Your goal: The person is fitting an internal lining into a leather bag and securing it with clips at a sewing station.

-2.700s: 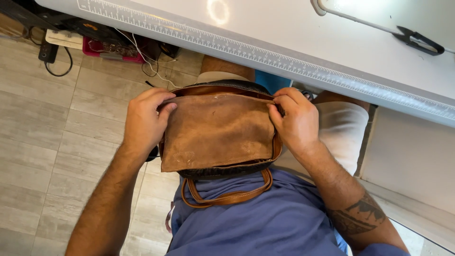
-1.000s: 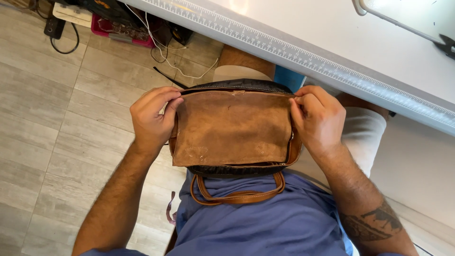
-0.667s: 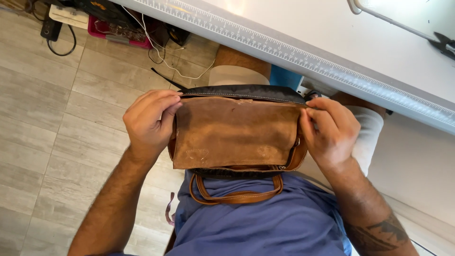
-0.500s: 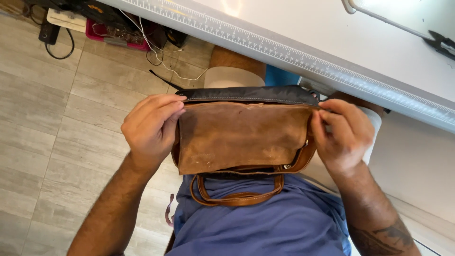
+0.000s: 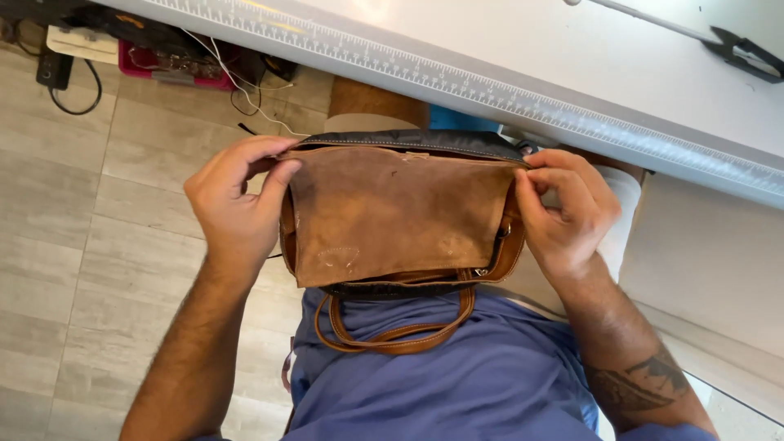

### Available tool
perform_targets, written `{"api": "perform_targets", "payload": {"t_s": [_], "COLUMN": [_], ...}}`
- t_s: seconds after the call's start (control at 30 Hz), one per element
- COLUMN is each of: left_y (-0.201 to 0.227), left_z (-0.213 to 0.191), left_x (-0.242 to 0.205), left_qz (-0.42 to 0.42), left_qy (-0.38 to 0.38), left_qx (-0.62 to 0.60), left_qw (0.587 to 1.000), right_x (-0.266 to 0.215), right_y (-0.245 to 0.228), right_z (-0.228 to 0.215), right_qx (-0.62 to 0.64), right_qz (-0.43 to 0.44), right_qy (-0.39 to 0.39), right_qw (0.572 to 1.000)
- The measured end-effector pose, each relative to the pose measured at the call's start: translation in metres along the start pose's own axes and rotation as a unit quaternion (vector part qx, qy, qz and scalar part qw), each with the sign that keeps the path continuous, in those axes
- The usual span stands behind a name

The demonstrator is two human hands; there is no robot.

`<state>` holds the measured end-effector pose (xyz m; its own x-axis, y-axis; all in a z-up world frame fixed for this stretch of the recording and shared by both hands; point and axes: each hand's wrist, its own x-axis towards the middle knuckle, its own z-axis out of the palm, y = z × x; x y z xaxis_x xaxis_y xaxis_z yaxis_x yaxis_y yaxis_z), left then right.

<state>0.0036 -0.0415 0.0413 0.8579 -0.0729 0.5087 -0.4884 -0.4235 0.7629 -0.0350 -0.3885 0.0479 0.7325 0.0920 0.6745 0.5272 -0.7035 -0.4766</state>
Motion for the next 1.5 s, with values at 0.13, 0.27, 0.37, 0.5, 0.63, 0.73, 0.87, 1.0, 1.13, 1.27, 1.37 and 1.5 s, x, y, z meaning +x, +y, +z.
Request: {"api": "perform_targets", "payload": {"t_s": [0.13,0.27,0.37,0.5,0.63,0.73,0.87,1.0,1.13,1.27,1.37,1.5], "left_y": [-0.012,-0.017,-0.021,-0.029,-0.031,-0.027,0.011,0.07,0.073,0.066,0.059,0.061], "left_z": [0.004,0.004,0.008,0.013,0.016,0.014,0.013,0.054,0.12,0.15,0.162,0.155], "left_x": [-0.008,-0.015,-0.019,-0.024,-0.024,-0.017,0.017,0.049,0.041,0.036,0.033,0.038], "left_qz": [-0.045,-0.118,-0.137,-0.144,-0.151,-0.138,0.056,0.198,0.208,0.273,0.259,0.2], "left_qy": [0.015,0.015,0.024,0.036,0.043,0.034,-0.051,-0.161,-0.279,-0.213,-0.237,-0.222], "left_qx": [-0.073,-0.114,-0.128,-0.135,-0.138,-0.128,0.067,0.034,0.208,0.198,0.194,0.134], "left_qw": [0.996,0.986,0.982,0.98,0.978,0.982,0.995,0.966,0.914,0.917,0.916,0.945], "right_x": [-0.007,-0.016,-0.017,-0.024,-0.024,-0.028,-0.03,-0.017,-0.021,-0.027,-0.029,-0.027], "right_y": [0.005,0.011,0.011,0.014,0.015,0.019,0.02,0.003,0.007,0.018,0.018,0.018], "right_z": [0.003,0.005,0.006,0.009,0.016,0.02,0.021,0.022,0.023,0.021,0.018,0.019], "right_qx": [0.027,0.07,0.109,0.178,0.203,0.239,0.265,0.242,0.246,0.263,0.275,0.284], "right_qz": [0.032,0.147,0.204,0.264,0.255,0.269,0.302,0.309,0.314,0.299,0.303,0.281], "right_qy": [0.018,0.006,-0.001,-0.005,-0.006,-0.005,-0.005,-0.017,-0.012,-0.003,0.003,0.013], "right_qw": [0.999,0.987,0.973,0.948,0.945,0.933,0.916,0.92,0.917,0.917,0.912,0.917]}}
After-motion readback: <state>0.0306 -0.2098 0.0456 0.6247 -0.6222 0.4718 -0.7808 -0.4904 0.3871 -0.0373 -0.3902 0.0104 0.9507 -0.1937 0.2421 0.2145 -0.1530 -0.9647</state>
